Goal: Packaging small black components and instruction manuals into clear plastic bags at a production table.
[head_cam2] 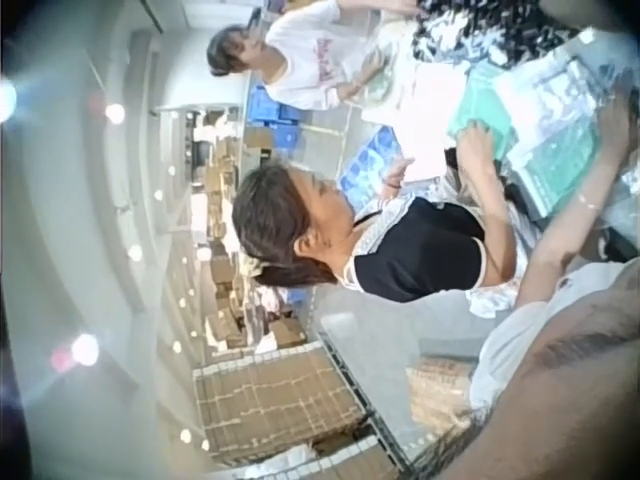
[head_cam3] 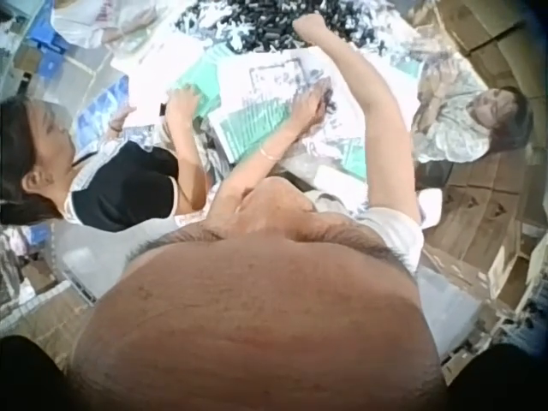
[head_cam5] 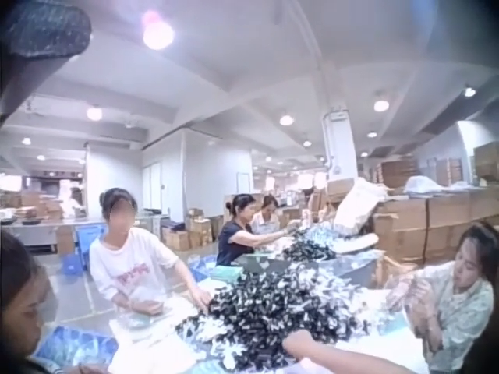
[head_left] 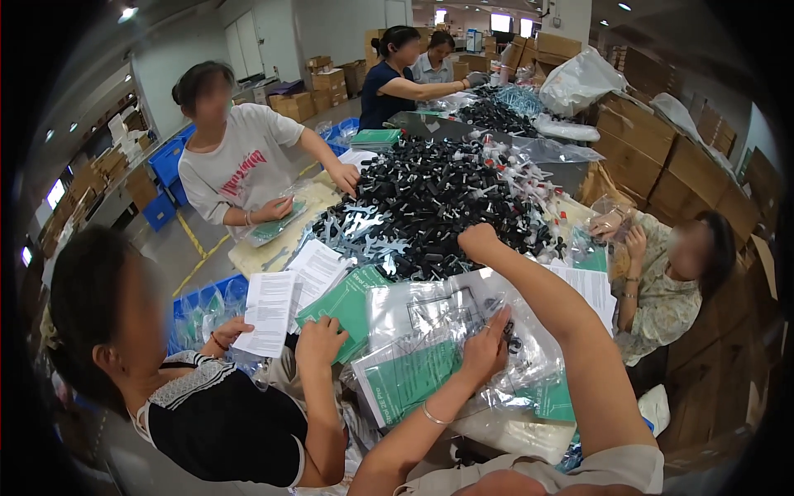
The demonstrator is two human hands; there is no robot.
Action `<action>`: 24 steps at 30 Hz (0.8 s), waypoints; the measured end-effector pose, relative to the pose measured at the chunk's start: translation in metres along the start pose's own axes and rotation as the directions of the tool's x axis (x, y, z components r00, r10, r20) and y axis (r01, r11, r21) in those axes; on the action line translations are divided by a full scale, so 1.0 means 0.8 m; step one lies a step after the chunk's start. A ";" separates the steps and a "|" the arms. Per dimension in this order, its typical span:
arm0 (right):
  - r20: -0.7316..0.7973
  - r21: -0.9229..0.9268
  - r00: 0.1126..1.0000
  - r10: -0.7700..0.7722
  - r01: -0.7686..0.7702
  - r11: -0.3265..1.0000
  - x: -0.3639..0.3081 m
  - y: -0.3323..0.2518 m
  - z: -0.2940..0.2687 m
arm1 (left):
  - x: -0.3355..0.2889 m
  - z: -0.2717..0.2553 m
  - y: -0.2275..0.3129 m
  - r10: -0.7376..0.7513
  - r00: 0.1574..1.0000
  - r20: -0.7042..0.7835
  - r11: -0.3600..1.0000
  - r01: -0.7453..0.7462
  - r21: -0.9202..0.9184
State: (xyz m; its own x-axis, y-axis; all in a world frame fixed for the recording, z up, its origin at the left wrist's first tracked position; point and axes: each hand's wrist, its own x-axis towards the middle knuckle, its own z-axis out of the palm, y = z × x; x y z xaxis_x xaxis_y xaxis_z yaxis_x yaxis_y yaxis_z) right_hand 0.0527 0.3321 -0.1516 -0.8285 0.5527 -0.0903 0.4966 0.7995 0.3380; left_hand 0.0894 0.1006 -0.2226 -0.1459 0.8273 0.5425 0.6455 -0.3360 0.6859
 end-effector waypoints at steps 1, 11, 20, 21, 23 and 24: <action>-0.045 -0.017 0.999 -0.003 0.003 1.000 0.002 0.001 0.003 | 0.000 0.001 0.000 0.001 1.000 0.005 1.000 -0.001 0.002; -0.228 0.687 0.890 0.395 -0.140 0.713 -0.063 0.043 0.001 | 0.007 0.002 -0.001 -0.017 0.998 -0.063 0.993 0.010 -0.115; 0.080 0.699 0.997 0.001 -0.056 -0.713 -0.226 -0.073 -0.049 | 0.036 -0.040 -0.004 -0.593 0.752 0.289 0.470 0.614 -0.633; 0.094 0.674 0.995 -0.015 -0.075 -0.735 -0.239 -0.076 -0.045 | 0.039 -0.053 0.001 -0.566 0.785 0.253 0.513 0.575 -0.637; 0.112 0.643 0.993 -0.026 -0.093 -0.760 -0.257 -0.071 -0.032 | 0.047 -0.070 0.011 -0.537 0.813 0.227 0.552 0.542 -0.634; 0.148 0.635 0.989 -0.017 -0.109 -0.765 -0.261 -0.066 -0.023 | 0.052 -0.080 0.020 -0.475 0.865 0.165 0.668 0.476 -0.573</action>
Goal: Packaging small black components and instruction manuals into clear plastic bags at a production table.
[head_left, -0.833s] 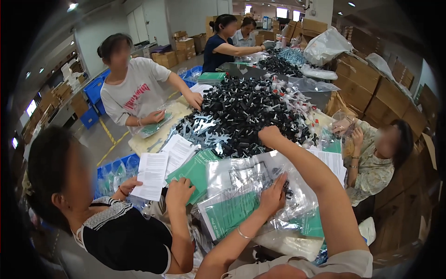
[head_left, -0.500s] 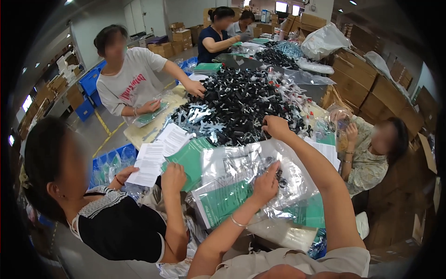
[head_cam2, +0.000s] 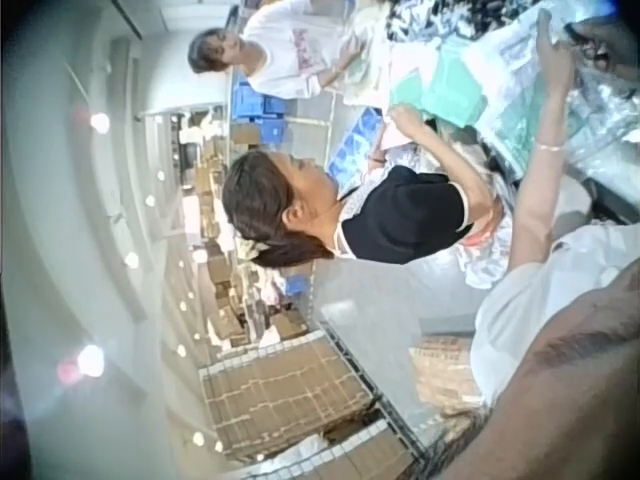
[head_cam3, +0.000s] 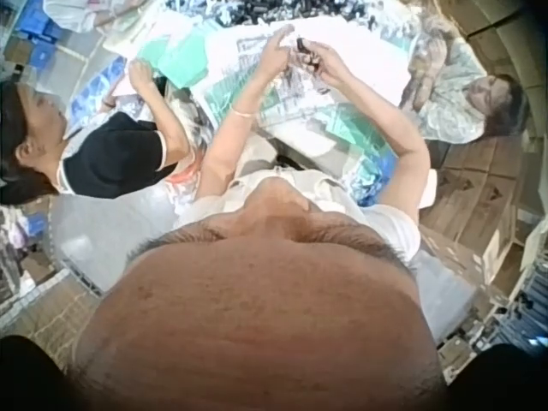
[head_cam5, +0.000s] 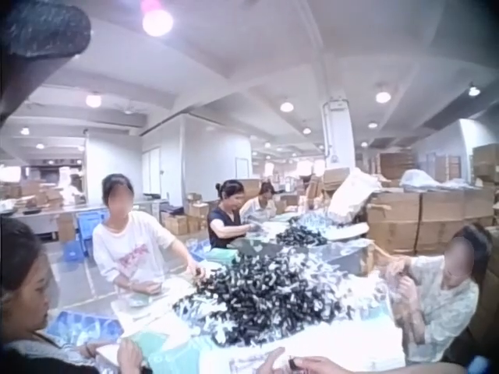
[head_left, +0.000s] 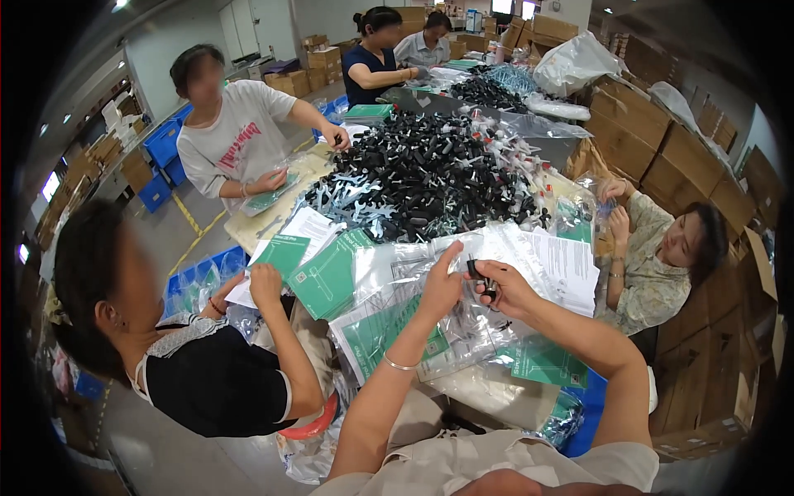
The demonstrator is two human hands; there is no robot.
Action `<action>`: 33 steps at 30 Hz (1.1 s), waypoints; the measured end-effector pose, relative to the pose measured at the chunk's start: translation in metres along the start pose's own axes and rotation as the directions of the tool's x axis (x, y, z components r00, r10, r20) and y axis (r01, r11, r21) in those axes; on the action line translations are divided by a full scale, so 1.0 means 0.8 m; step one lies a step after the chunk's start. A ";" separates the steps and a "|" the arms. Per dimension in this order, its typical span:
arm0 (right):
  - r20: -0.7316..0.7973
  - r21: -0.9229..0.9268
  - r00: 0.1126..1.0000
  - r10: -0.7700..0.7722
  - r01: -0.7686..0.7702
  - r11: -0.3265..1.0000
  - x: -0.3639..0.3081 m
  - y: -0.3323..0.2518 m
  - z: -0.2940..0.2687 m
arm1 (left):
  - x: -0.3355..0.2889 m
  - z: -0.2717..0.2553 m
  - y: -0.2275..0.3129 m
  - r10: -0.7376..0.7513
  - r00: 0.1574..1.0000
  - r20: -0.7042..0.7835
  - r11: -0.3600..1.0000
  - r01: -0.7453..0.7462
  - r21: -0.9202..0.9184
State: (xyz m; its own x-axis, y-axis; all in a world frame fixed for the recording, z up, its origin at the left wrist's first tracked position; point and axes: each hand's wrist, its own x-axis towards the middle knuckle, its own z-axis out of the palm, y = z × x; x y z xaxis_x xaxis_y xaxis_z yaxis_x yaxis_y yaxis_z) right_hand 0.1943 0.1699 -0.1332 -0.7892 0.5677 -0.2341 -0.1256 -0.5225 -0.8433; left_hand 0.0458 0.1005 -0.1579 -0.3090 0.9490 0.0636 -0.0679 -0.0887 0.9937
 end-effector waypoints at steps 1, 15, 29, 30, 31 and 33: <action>-0.033 0.008 0.999 0.017 -0.016 1.000 -0.001 0.002 -0.007 | -0.001 0.000 0.013 0.102 0.995 0.005 0.989 -0.102 0.105; 0.166 -0.532 0.956 0.240 -0.118 0.838 0.021 -0.017 -0.052 | -0.012 0.080 0.064 0.534 0.799 0.276 0.532 -0.571 0.625; 0.203 -0.976 0.963 -0.177 0.213 0.039 0.132 -0.127 -0.016 | 0.021 0.085 -0.069 0.486 0.861 0.151 0.705 -0.488 0.515; 0.244 -0.970 0.937 -0.252 0.241 -0.043 0.158 -0.110 -0.020 | 0.023 0.086 -0.072 0.486 0.861 0.150 0.703 -0.487 0.518; 0.200 -0.969 0.945 -0.257 0.152 -0.196 0.179 -0.091 -0.015 | 0.022 0.084 -0.076 0.466 0.868 0.173 0.708 -0.483 0.515; 0.094 -0.894 0.965 -0.244 -0.026 -0.446 0.207 -0.062 -0.006 | 0.020 0.080 -0.075 0.412 0.887 0.207 0.720 -0.457 0.523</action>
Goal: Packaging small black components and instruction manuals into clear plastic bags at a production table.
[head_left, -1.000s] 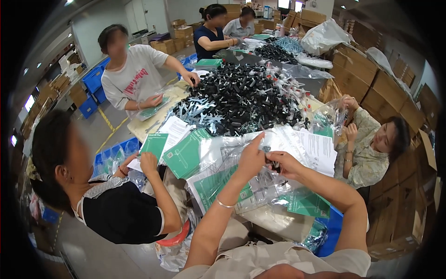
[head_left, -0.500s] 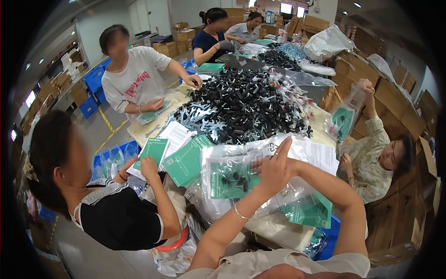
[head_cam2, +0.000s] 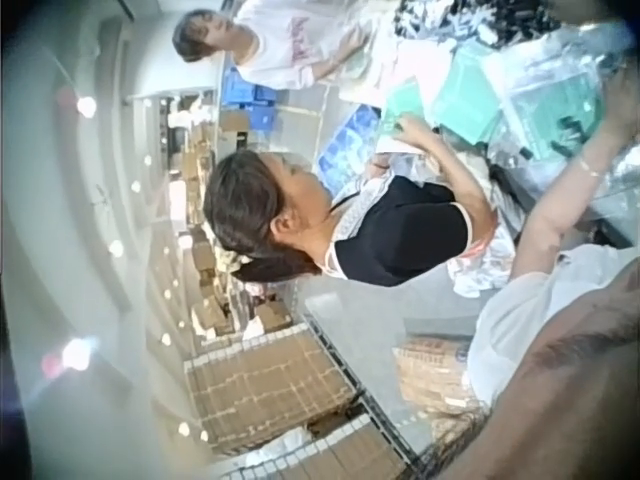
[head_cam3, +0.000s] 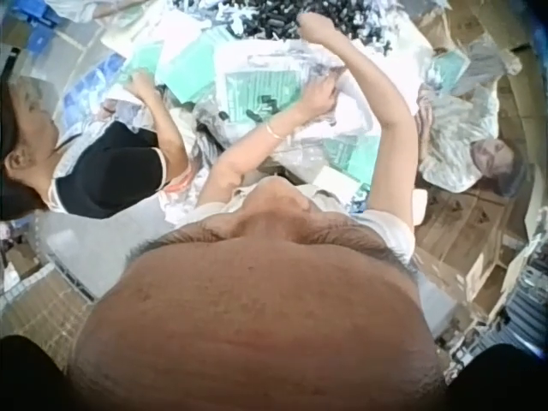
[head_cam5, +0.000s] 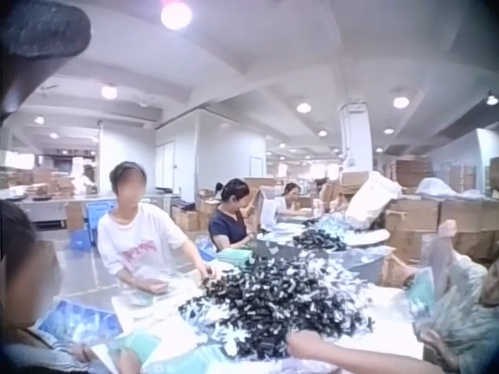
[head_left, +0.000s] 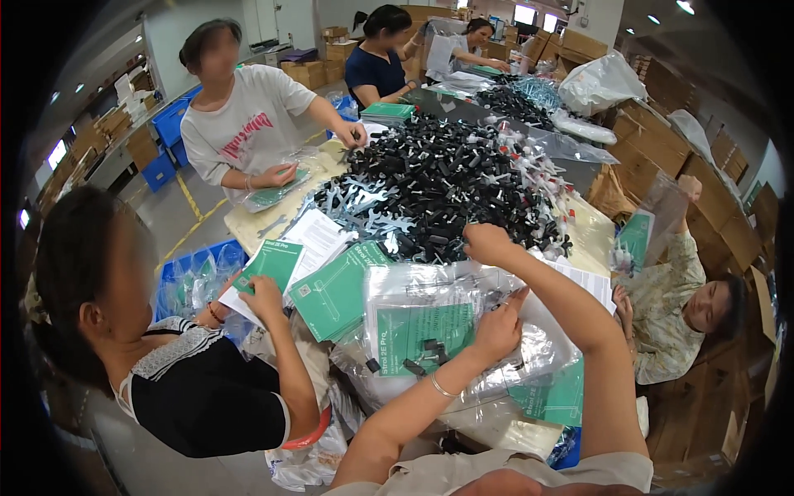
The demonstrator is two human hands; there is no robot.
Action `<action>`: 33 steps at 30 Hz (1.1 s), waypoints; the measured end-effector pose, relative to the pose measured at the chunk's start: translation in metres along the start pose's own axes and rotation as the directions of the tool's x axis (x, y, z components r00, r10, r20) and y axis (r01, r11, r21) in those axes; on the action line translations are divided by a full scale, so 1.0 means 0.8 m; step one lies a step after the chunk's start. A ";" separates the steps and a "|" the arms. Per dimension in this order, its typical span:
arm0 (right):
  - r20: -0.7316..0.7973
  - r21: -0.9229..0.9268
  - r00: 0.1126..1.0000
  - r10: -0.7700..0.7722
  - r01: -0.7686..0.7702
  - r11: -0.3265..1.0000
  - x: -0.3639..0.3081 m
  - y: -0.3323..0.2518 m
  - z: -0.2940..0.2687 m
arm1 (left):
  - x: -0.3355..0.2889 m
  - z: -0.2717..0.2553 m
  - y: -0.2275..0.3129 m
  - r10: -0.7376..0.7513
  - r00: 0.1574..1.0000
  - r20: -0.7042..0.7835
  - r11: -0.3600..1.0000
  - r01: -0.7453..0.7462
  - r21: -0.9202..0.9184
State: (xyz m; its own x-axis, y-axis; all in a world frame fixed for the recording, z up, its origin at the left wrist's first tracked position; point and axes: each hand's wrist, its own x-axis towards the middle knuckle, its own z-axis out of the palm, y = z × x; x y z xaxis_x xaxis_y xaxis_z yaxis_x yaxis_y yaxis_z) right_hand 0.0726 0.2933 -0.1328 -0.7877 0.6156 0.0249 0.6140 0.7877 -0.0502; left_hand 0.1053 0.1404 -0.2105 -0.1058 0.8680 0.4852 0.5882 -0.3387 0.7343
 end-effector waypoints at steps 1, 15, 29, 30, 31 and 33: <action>-0.001 0.002 1.000 -0.008 0.008 1.000 0.006 -0.004 0.010 | -0.001 -0.001 -0.002 -0.004 1.000 -0.005 1.000 0.004 0.006; -0.381 0.061 0.924 -0.039 0.067 0.996 0.011 0.009 -0.040 | 0.000 -0.009 -0.005 0.047 0.994 -0.100 0.992 -0.059 -0.115; -0.101 -0.024 0.985 -0.141 0.139 0.990 0.136 -0.124 0.037 | -0.017 0.079 -0.088 -0.004 0.999 -0.042 0.999 0.006 0.042; -0.112 -0.013 0.989 -0.098 0.098 0.995 0.144 -0.115 0.048 | -0.012 0.075 -0.075 0.058 0.981 -0.187 0.995 -0.071 -0.063; -0.103 0.003 0.984 -0.146 0.147 0.989 0.149 -0.111 0.051 | -0.006 0.063 -0.062 0.080 0.985 -0.152 0.993 -0.092 -0.071; -0.059 -0.042 0.970 -0.236 0.234 0.971 0.143 -0.131 0.040 | -0.002 0.035 -0.052 0.142 0.968 -0.207 0.990 -0.135 0.049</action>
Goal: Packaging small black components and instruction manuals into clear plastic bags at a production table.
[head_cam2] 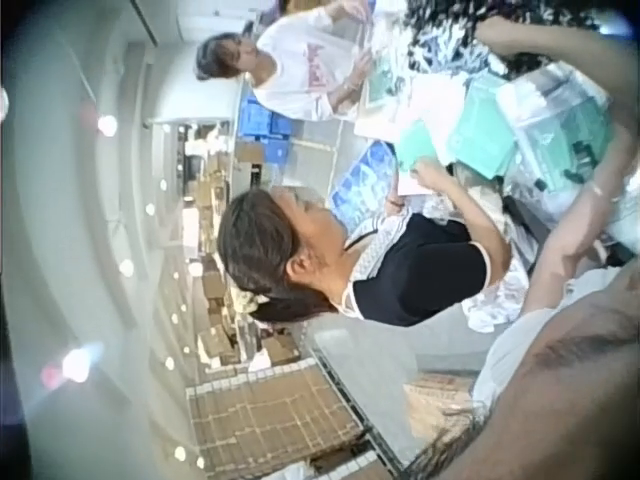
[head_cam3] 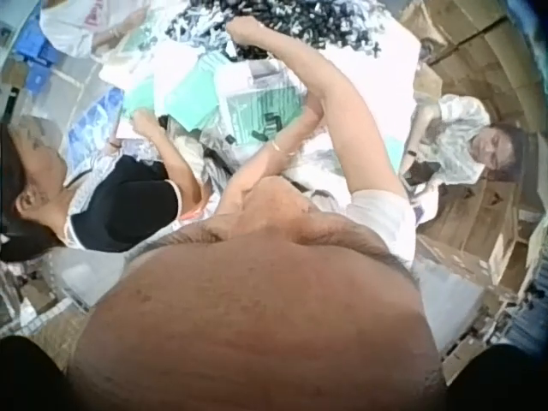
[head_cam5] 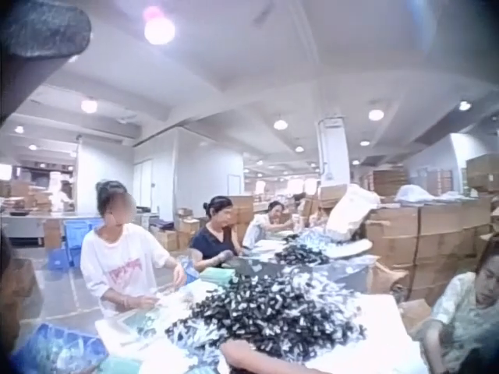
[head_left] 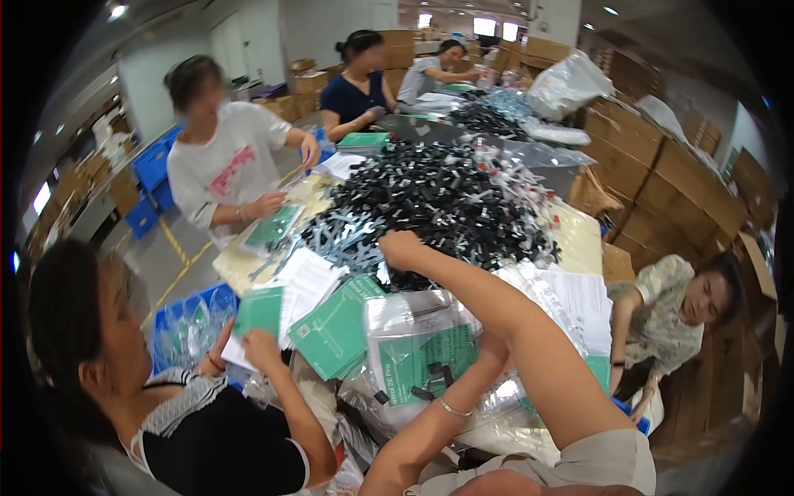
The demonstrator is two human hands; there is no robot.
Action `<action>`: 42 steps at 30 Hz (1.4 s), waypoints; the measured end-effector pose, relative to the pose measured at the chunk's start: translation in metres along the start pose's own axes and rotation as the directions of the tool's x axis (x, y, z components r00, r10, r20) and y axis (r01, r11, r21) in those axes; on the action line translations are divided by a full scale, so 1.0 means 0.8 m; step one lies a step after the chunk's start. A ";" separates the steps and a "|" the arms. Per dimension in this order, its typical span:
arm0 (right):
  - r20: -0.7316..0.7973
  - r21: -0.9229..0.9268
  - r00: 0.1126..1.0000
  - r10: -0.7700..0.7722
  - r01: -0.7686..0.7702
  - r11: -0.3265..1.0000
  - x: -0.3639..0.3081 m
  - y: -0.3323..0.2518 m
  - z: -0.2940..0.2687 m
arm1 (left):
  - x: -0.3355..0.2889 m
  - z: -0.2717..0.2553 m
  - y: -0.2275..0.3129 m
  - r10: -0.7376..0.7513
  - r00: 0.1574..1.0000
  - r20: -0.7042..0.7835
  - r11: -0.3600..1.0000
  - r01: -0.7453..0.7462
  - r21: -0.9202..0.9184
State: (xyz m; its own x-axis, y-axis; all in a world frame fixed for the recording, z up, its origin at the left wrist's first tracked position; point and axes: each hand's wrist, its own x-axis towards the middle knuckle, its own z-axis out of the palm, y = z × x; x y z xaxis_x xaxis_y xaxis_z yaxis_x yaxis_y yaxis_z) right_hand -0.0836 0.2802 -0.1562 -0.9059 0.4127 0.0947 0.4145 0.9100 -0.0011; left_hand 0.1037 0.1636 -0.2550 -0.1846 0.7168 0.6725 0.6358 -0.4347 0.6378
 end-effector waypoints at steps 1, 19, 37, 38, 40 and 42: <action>0.013 -0.032 0.999 -0.053 0.053 0.998 -0.003 -0.004 -0.010 | -0.006 0.002 -0.009 -0.058 0.994 0.088 0.998 0.057 0.014; -0.189 0.735 0.839 0.510 -0.223 0.641 -0.158 0.337 -0.077 | 0.021 -0.049 0.049 -0.150 0.959 0.240 0.978 0.179 -0.103; -0.025 0.486 0.406 0.913 -0.794 0.366 -0.266 0.460 0.026 | 0.023 -0.053 0.054 -0.164 0.951 0.263 0.976 0.194 -0.095; 0.034 0.585 0.397 0.917 -0.752 0.303 -0.263 0.465 0.019 | 0.024 -0.051 0.055 -0.155 0.953 0.259 0.978 0.186 -0.098; 0.103 0.668 0.396 0.913 -0.707 0.232 -0.253 0.446 0.010 | 0.027 -0.051 0.054 -0.154 0.955 0.252 0.977 0.186 -0.107; 0.189 0.708 0.496 0.848 -0.667 0.233 -0.231 0.392 -0.014 | 0.026 -0.056 0.052 -0.158 0.959 0.234 0.976 0.188 -0.108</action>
State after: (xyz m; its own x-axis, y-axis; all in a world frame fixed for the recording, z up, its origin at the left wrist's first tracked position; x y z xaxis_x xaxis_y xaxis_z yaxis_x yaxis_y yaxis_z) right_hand 0.2150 0.4887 -0.1630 -0.1143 0.9833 -0.1418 0.6392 -0.0365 -0.7682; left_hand 0.0927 0.1357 -0.1974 -0.1025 0.8839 0.4563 0.5051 -0.3489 0.7894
